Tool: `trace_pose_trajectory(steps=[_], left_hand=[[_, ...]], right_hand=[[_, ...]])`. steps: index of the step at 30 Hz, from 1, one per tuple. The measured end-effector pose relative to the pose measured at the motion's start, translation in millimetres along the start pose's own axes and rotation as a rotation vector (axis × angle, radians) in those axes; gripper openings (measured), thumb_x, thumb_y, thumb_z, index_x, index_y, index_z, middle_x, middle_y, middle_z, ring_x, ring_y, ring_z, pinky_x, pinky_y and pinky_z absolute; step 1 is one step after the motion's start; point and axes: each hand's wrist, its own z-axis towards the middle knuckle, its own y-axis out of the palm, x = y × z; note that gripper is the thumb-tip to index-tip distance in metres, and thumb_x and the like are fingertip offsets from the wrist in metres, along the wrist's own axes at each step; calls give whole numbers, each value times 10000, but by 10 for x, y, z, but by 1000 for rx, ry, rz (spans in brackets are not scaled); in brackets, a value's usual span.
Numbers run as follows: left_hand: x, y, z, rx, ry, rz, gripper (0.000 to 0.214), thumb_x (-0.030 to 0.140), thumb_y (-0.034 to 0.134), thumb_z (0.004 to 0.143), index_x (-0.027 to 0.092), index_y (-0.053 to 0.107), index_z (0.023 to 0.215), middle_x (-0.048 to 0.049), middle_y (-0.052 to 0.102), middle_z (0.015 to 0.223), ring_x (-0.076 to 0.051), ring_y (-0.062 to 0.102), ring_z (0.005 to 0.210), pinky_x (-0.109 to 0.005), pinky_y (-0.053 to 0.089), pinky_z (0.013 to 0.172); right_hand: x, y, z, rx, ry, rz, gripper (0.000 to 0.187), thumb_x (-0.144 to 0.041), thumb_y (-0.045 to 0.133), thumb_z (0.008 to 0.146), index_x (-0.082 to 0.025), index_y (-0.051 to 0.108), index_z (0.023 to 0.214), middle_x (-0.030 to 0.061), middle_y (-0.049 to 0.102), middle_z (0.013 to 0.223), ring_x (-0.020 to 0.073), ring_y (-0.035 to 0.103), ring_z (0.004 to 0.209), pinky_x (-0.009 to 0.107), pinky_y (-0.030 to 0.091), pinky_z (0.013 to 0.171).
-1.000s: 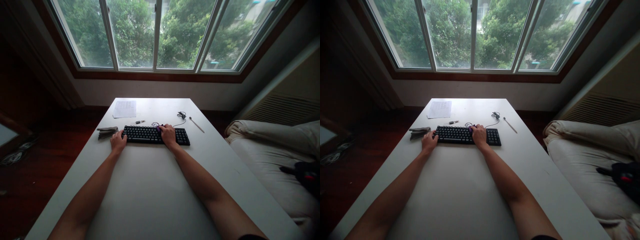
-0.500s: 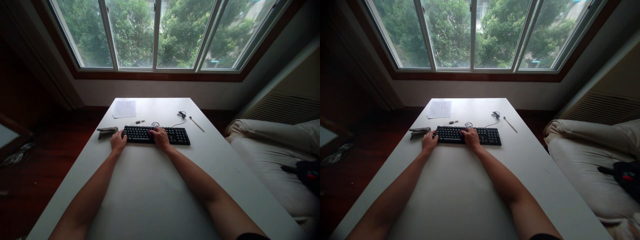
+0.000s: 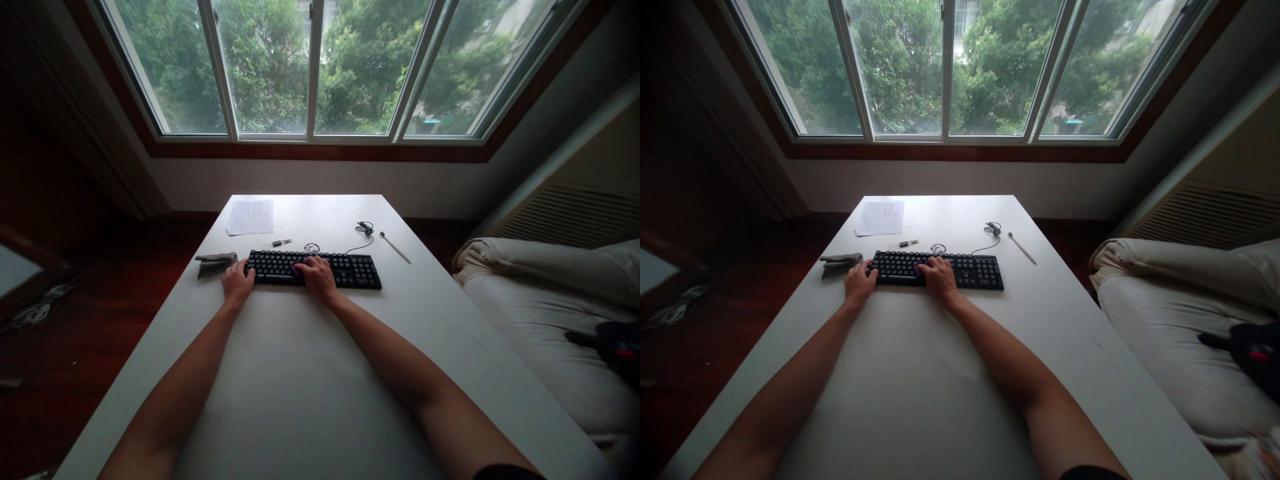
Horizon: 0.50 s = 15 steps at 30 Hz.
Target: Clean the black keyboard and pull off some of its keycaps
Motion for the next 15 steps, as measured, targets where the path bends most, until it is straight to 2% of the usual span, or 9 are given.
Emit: trace_pose_trajectory(steps=[3,6,8,12,15], left_hand=[[3,0,-1,-7,-8,-2,450,380,485,949,235,606,1358,-114,648,1307,-315,542,1208,-442,417,1012],[3,-5,-4,-5,-2,-16,446,378,482,950,242,608,1356,-111,645,1311,-314,541,1209,-447,415,1016],[0,-6,-5,-8,-2,-18,445,382,480,953,242,609,1356,-114,643,1314,-318,538,1215,-453,411,1020],[-11,-1,-4,-2,1,-21,442,378,480,954,239,609,1354,-117,646,1303,-321,539,1215,-453,410,1019],[-13,-3,-2,8,7,-22,440,376,485,951,239,610,1350,-116,649,1298,-320,540,1212,-452,410,1021]], right_hand=[[206,-61,10,42,140,-27,306,-268,491,1026,-275,745,1198,107,638,1093,260,487,1045,383,323,912],[266,-95,-8,59,172,-27,316,-251,496,1018,-269,740,1217,110,638,1093,263,486,1043,384,329,913],[191,-86,-22,36,98,-2,316,-242,506,1012,-277,739,1222,104,635,1097,256,488,1044,377,334,915],[-50,-37,-25,-43,-151,47,321,-245,509,1016,-320,729,1238,83,634,1100,240,491,1045,366,336,915],[-62,-32,14,-62,-170,33,325,-249,509,1017,-323,722,1251,86,637,1115,246,491,1061,375,329,931]])
